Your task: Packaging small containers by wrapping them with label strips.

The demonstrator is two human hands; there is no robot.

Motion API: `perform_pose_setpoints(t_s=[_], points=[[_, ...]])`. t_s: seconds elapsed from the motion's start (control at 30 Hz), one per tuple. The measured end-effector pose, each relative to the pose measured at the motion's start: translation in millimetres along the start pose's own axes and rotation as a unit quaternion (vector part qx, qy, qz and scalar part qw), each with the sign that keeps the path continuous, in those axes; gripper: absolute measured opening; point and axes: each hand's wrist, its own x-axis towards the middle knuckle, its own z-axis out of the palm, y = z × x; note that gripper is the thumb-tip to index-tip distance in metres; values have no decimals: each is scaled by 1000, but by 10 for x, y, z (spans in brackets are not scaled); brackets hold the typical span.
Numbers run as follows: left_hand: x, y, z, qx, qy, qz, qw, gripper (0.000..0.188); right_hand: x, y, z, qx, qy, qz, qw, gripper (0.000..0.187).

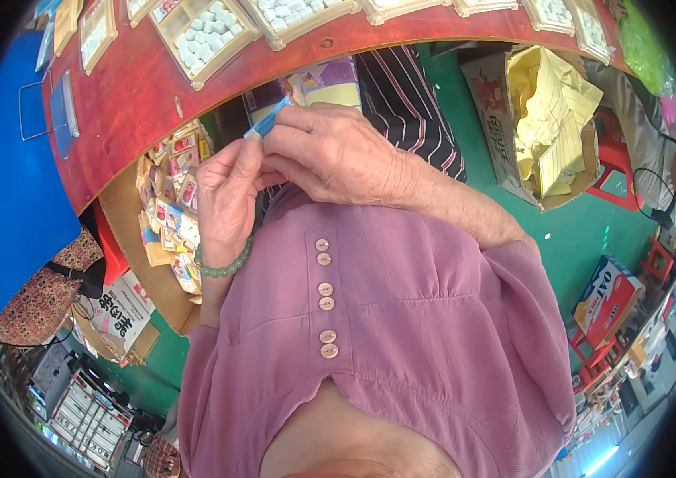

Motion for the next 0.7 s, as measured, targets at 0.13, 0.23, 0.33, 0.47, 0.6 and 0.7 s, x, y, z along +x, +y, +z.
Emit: perform_pose_setpoints(t_s=[0.13,0.23,0.33,0.47,0.6,0.7], points=[[-58,13,-67,93,49,60,993,21,16,-13,15,34,-44,6,998,21],[-91,27,-107,156,93,79,980,20,-7,-10,-53,75,-52,37,995,20],[-176,82,-199,167,86,79,979,20,-89,68,-178,120,-14,167,979,15],[-279,126,-297,156,53,83,983,19,-231,267,-163,254,85,355,896,23],[-340,169,-343,135,27,89,986,19,-272,428,-105,349,20,380,856,26],[-363,203,-384,114,13,87,990,18,-276,410,-97,447,18,363,818,22]])
